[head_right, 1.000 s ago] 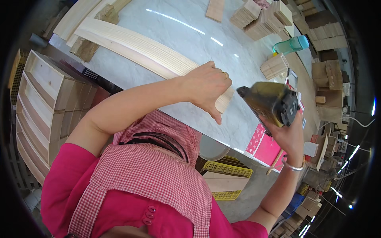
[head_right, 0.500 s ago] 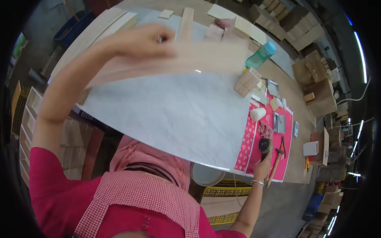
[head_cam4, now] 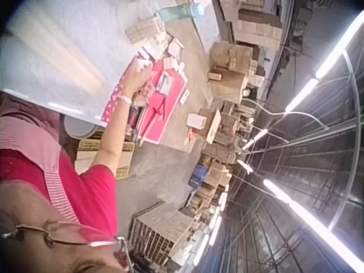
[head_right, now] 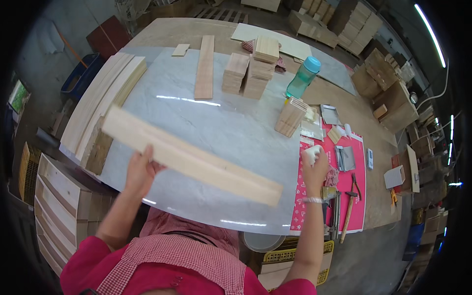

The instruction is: Assemble and staple wooden boxes using a pneumatic staple gun and wood glue.

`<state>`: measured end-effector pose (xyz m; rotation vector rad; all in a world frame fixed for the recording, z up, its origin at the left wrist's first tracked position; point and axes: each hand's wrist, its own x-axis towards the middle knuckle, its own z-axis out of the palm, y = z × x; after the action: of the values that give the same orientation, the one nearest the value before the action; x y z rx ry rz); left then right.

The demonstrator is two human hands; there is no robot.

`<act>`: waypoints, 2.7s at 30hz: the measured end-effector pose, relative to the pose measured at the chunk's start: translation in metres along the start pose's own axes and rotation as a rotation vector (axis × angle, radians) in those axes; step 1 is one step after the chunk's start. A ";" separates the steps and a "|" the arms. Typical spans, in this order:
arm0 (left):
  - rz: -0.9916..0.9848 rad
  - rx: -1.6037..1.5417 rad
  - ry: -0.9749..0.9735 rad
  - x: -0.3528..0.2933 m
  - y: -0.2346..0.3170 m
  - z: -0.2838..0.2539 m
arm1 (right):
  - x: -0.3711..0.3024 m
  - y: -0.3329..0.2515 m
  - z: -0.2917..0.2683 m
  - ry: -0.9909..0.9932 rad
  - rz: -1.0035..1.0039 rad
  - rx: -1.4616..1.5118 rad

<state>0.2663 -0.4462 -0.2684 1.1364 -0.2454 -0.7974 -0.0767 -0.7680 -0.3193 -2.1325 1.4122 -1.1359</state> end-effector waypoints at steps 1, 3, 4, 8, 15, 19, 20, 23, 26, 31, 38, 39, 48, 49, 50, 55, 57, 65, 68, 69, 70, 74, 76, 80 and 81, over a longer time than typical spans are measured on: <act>-0.046 -0.015 0.044 -0.010 -0.016 -0.011 | 0.014 0.002 0.028 0.031 -0.035 -0.123; -0.149 -0.042 0.182 -0.029 -0.026 -0.017 | 0.037 -0.012 0.070 0.065 0.024 -0.327; -0.148 -0.038 0.178 -0.034 -0.030 -0.024 | 0.045 -0.023 0.086 0.069 0.116 -0.406; -0.171 -0.036 0.267 -0.055 -0.028 -0.058 | 0.066 -0.071 0.116 -0.038 0.413 -0.453; -0.385 -0.070 0.149 -0.076 -0.033 -0.072 | 0.070 -0.022 0.124 0.117 0.289 -0.250; -0.520 -0.082 -0.012 -0.095 -0.045 -0.077 | 0.039 -0.021 0.101 0.198 0.032 0.312; -0.530 -0.046 -0.074 -0.097 -0.046 -0.073 | 0.028 -0.019 0.091 0.225 -0.066 0.560; -0.557 0.022 -0.171 -0.104 -0.048 -0.061 | -0.015 -0.051 0.055 0.103 -0.098 0.595; -0.446 0.347 -0.513 -0.093 -0.050 -0.028 | -0.048 -0.053 0.020 0.102 -0.115 0.519; 0.241 0.985 -0.948 -0.055 -0.071 0.060 | -0.137 -0.046 -0.012 0.056 0.191 0.287; 0.769 1.471 -1.029 -0.021 -0.149 0.152 | -0.198 -0.053 -0.016 -0.021 0.249 0.270; 0.714 1.548 -1.047 -0.021 -0.154 0.158 | -0.201 -0.053 -0.015 -0.046 0.237 0.308; 0.600 1.343 -1.027 -0.028 -0.077 0.163 | -0.196 -0.071 0.006 -0.066 -0.063 0.084; 0.599 1.366 -1.032 -0.029 -0.070 0.163 | -0.195 -0.076 0.010 -0.060 -0.053 0.103; 0.599 1.351 -1.036 -0.029 -0.064 0.164 | -0.195 -0.081 0.014 -0.079 -0.052 0.112; 0.596 1.329 -1.021 -0.031 -0.055 0.167 | -0.191 -0.094 0.031 -0.095 -0.065 0.134; 0.592 1.326 -1.016 -0.032 -0.056 0.167 | -0.191 -0.094 0.033 -0.085 -0.067 0.129; 0.590 1.324 -1.078 -0.031 -0.054 0.174 | -0.192 -0.094 0.035 -0.092 -0.057 0.158; 0.586 1.332 -1.080 -0.027 -0.056 0.175 | -0.192 -0.093 0.035 -0.099 -0.067 0.131; 0.586 1.335 -1.082 -0.027 -0.057 0.175 | -0.192 -0.093 0.035 -0.098 -0.065 0.133; 0.585 1.332 -1.082 -0.027 -0.058 0.174 | -0.191 -0.094 0.034 -0.104 -0.060 0.139; 0.573 1.324 -1.078 -0.028 -0.061 0.174 | -0.191 -0.093 0.033 -0.117 -0.051 0.147; 0.554 1.321 -1.065 -0.029 -0.061 0.175 | -0.191 -0.094 0.033 -0.118 -0.057 0.144; 0.530 1.341 -1.045 -0.030 -0.061 0.174 | -0.191 -0.094 0.033 -0.126 -0.047 0.133; 0.530 1.342 -1.045 -0.030 -0.061 0.174 | -0.191 -0.094 0.033 -0.126 -0.047 0.134</act>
<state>0.1220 -0.5617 -0.2407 1.6196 -2.0999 -0.6310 -0.0292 -0.5614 -0.3607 -2.1126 1.2030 -1.0606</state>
